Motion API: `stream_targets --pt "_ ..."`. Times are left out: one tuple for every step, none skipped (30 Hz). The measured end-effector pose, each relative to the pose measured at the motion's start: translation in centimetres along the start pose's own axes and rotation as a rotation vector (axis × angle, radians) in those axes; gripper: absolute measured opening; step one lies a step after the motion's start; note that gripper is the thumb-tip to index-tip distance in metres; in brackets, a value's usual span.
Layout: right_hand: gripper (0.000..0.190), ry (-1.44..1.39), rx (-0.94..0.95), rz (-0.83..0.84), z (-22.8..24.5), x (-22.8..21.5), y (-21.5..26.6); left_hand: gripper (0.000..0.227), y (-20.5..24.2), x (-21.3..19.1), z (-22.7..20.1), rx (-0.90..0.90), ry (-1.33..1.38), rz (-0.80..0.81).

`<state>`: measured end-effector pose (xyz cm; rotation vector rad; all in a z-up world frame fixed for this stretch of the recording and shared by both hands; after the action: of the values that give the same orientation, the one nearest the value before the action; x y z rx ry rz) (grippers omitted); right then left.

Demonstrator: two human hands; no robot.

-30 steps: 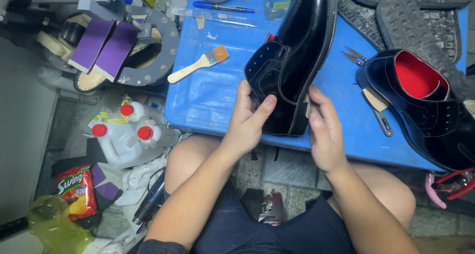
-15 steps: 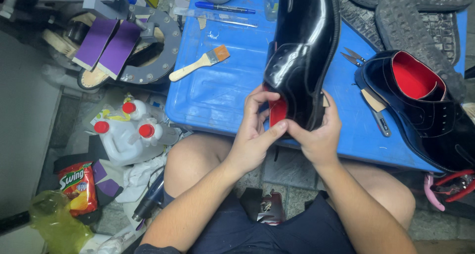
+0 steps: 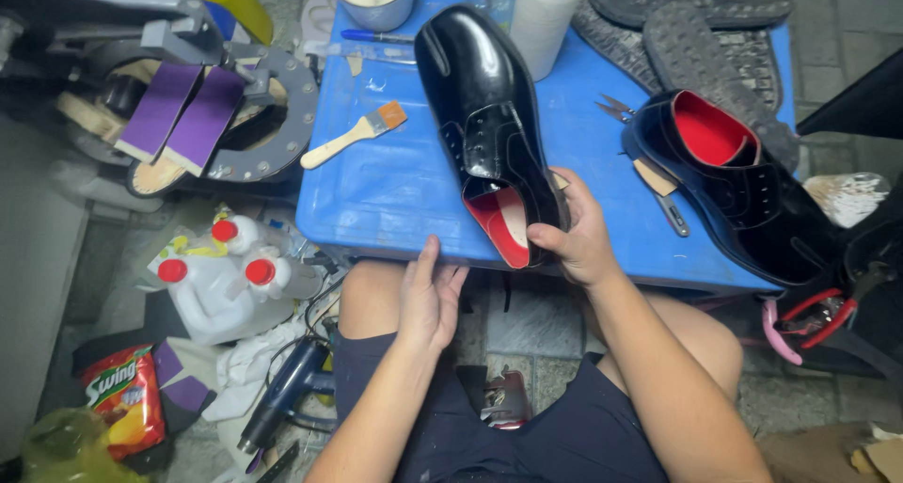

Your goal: The person trims excess material from the sole of a black dress shoe using a utility knife. They rotate the shoe to access different edges and remove small strips of material, then place the shoe aside.

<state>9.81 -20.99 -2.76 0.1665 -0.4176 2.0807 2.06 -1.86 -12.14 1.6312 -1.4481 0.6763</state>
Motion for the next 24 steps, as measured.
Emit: stream_targets --pt "0.086 0.007 -0.005 0.003 0.2 -0.2 0.0 0.044 -0.2 0.1 -0.1 0.010 -0.013 0.004" --pt "0.086 0.014 -0.010 0.007 0.5 -0.4 0.0 0.044 -0.6 0.5 0.2 0.002 -0.015 0.009" --pt "0.086 0.001 -0.007 0.012 0.1 0.0 0.4 0.044 -0.2 0.4 0.3 -0.006 -0.028 -0.005" --pt "0.085 0.013 0.005 0.001 0.2 0.0 1.2 0.044 0.4 0.4 0.5 -0.014 -0.040 -0.018" --pt "0.085 0.019 0.005 0.012 0.5 0.0 1.2 0.044 0.7 0.3 0.4 -0.022 -0.038 -0.037" --pt "0.084 0.024 0.005 0.023 0.6 0.1 1.2 0.044 1.3 0.3 0.6 -0.030 -0.035 -0.055" --pt "0.085 0.011 0.018 0.026 0.8 0.0 1.2 0.045 1.7 0.5 0.8 -0.046 -0.028 -0.065" --pt "0.086 -0.003 0.032 0.028 0.9 -0.1 1.2 0.044 1.8 0.5 0.3 -0.030 -0.032 -0.071" --pt "0.087 -0.012 0.060 0.013 0.8 -0.3 1.9 0.043 2.3 0.3 0.6 -0.037 -0.028 -0.082" --pt "0.087 -0.020 0.075 0.013 0.4 -0.3 2.3 0.043 2.7 0.1 1.0 -0.043 -0.024 -0.092" --pt "0.088 -0.023 0.088 0.011 0.2 -0.4 2.6 0.042 3.1 0.1 1.3 -0.041 -0.017 -0.092" --pt "0.089 -0.026 0.101 0.009 0.1 -0.6 3.0 0.042 3.5 -0.1 1.4 -0.039 -0.010 -0.092" --pt "0.089 -0.017 0.104 0.022 0.1 -0.6 3.2 0.042 3.9 -0.3 1.4 -0.033 -0.004 -0.092" --pt "0.089 -0.008 0.106 0.035 0.1 -0.5 3.4 0.042 4.4 -0.4 1.7 -0.037 0.000 -0.105" --pt "0.089 0.001 0.103 0.048 0.2 -0.3 3.4 0.042 4.8 -0.5 1.7 -0.040 0.002 -0.114" --pt "0.088 -0.002 0.124 0.059 0.1 -0.2 3.5 0.042 5.2 -0.6 1.7 -0.043 0.003 -0.122" --pt "0.088 -0.005 0.146 0.068 0.0 -0.1 3.7 0.042 5.7 -0.8 1.8 -0.047 0.000 -0.130" --pt "0.088 -0.008 0.168 0.076 -0.2 0.1 4.0 0.043 6.2 -0.9 1.8 -0.050 -0.004 -0.137" --pt "0.088 -0.002 0.170 0.078 -0.1 0.2 4.1 0.043 6.5 -0.9 1.8 -0.053 -0.005 -0.140" --pt "0.088 0.005 0.173 0.081 -0.2 0.5 4.3 0.044 6.8 -0.8 1.8 -0.056 -0.011 -0.135" --pt "0.087 0.011 0.177 0.083 -0.1 0.7 4.6 0.045 7.1 -0.8 1.8 -0.060 -0.017 -0.131" --pt "0.086 0.018 0.180 0.078 -0.1 0.7 4.9 0.046 7.3 -0.7 1.8 -0.064 -0.023 -0.127" --pt "0.085 0.023 0.185 0.079 -0.2 0.9 4.9 0.046 7.5 -0.7 1.8 -0.067 -0.023 -0.127" --pt "0.084 0.027 0.190 0.080 -0.2 1.1 4.9 0.047 7.5 -0.7 1.7 -0.070 -0.023 -0.127"
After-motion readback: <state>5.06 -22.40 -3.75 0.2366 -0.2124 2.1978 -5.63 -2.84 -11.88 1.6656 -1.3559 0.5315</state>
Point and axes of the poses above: each hand's wrist, its own y-axis away from the middle knuckle, its own x-axis out of the palm, z = x × y, the point moved 8 cm from there along -y, towards the middle knuckle, and after that the axes turned 13 degrees about z, right-handed, at the moved point
